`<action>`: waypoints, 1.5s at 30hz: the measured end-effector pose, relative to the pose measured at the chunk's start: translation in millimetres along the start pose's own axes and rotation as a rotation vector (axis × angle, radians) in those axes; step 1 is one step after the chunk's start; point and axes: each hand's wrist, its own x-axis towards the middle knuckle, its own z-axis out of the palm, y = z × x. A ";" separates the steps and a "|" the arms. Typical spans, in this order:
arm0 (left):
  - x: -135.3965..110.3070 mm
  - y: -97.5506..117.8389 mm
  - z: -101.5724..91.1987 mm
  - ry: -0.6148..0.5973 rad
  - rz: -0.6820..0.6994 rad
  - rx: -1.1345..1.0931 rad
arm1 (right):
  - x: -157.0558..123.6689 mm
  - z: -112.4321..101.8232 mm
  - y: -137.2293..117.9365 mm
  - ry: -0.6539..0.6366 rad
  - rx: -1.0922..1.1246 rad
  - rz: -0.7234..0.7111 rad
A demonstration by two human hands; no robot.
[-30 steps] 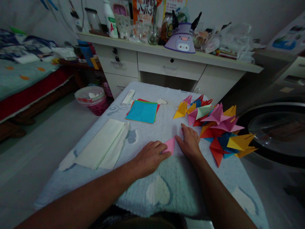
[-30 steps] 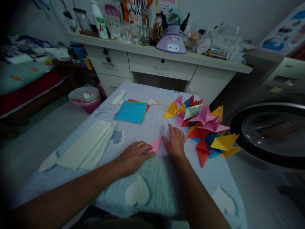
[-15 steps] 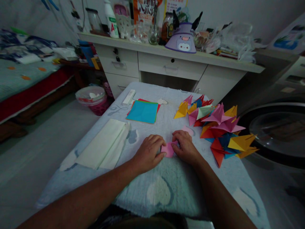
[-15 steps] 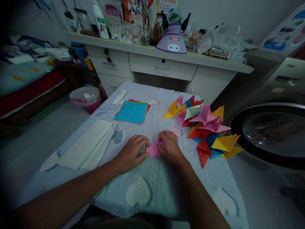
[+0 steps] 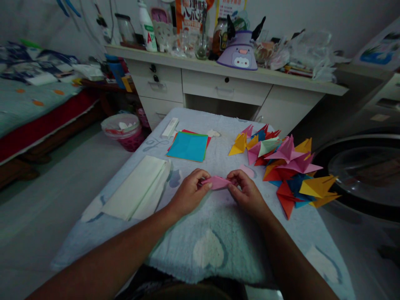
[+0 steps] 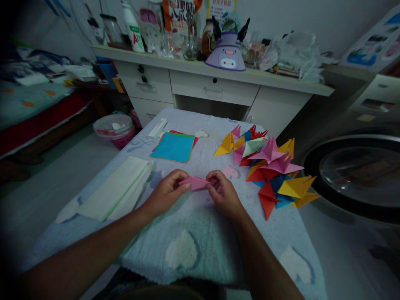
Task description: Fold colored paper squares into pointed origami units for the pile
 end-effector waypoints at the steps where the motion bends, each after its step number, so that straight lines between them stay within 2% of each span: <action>1: 0.4 -0.8 -0.5 -0.002 -0.026 -0.057 | -0.7 0.1 -0.7 -0.002 0.039 0.001; 9: 0.1 0.7 1.6 -0.109 -0.043 -0.220 | -2.5 5.7 -11.2 -0.138 0.337 0.151; 15: 1.2 -1.6 7.4 -0.033 -0.083 -0.395 | 0.0 17.6 -2.6 -0.070 0.516 0.221; 20: 3.7 -5.1 7.2 0.026 -0.121 -0.312 | -1.4 22.4 0.0 -0.045 0.558 0.221; 23: 5.0 -8.2 7.6 0.001 -0.143 -0.265 | -3.0 20.8 -2.2 -0.085 0.420 0.180; 27: 5.8 -12.3 9.6 -0.058 -0.138 -0.169 | -2.9 13.7 -4.3 -0.007 -0.054 0.003; 29: 5.6 -12.9 10.6 -0.070 -0.098 -0.092 | -2.1 10.0 -5.0 0.000 -0.227 -0.101; 31: 5.1 -12.2 11.0 -0.080 -0.031 0.007 | -1.7 7.6 -5.6 -0.054 -0.328 -0.145; 35: 3.5 -9.7 10.8 -0.107 0.085 0.241 | -2.0 6.6 -4.3 -0.166 -0.477 -0.088; 39: 1.8 -10.2 8.5 -0.127 0.185 0.469 | -1.2 6.9 0.7 -0.199 -0.553 -0.050; 45: 1.1 -10.8 0.9 -0.147 0.137 0.573 | 1.1 5.0 4.7 -0.201 -0.533 -0.044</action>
